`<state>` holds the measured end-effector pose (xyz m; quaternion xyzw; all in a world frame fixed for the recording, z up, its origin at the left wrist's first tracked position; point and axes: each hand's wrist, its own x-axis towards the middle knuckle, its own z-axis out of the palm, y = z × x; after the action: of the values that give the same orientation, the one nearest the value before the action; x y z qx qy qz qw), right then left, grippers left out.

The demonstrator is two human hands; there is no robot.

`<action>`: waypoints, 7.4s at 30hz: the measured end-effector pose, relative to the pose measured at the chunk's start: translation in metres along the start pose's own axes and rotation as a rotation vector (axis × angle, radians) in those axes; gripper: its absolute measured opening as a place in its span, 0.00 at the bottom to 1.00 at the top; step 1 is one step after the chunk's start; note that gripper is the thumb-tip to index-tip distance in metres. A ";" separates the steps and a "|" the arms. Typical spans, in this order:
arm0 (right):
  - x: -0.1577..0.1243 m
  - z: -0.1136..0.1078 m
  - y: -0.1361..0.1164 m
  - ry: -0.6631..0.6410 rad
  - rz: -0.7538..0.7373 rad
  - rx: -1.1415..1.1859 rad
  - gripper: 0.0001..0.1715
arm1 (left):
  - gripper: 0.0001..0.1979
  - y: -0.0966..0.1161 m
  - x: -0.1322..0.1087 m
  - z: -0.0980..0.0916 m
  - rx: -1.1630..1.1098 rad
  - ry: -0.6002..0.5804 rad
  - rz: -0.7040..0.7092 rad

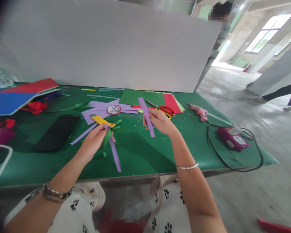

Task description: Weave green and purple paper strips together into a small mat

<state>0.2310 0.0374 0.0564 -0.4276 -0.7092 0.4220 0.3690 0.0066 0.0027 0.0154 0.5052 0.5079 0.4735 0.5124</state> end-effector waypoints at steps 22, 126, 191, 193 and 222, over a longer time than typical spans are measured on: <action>0.009 0.026 0.017 0.079 -0.167 0.316 0.19 | 0.12 0.002 0.001 -0.005 -0.258 0.125 -0.038; 0.002 0.080 -0.003 -0.034 0.182 0.233 0.06 | 0.07 -0.001 -0.007 -0.003 -0.302 -0.134 0.213; -0.016 0.069 -0.025 0.052 -0.374 -0.702 0.05 | 0.04 -0.002 -0.009 0.003 -0.248 -0.052 0.182; -0.018 0.071 -0.029 0.015 -0.314 -0.682 0.07 | 0.05 0.000 -0.010 0.004 -0.184 -0.053 0.204; -0.013 0.074 -0.026 0.140 -0.165 -0.323 0.06 | 0.11 -0.006 -0.004 -0.004 0.051 -0.099 0.416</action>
<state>0.1624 -0.0024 0.0503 -0.4501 -0.7728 0.2403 0.3775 0.0027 -0.0014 0.0097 0.6347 0.3788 0.5304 0.4151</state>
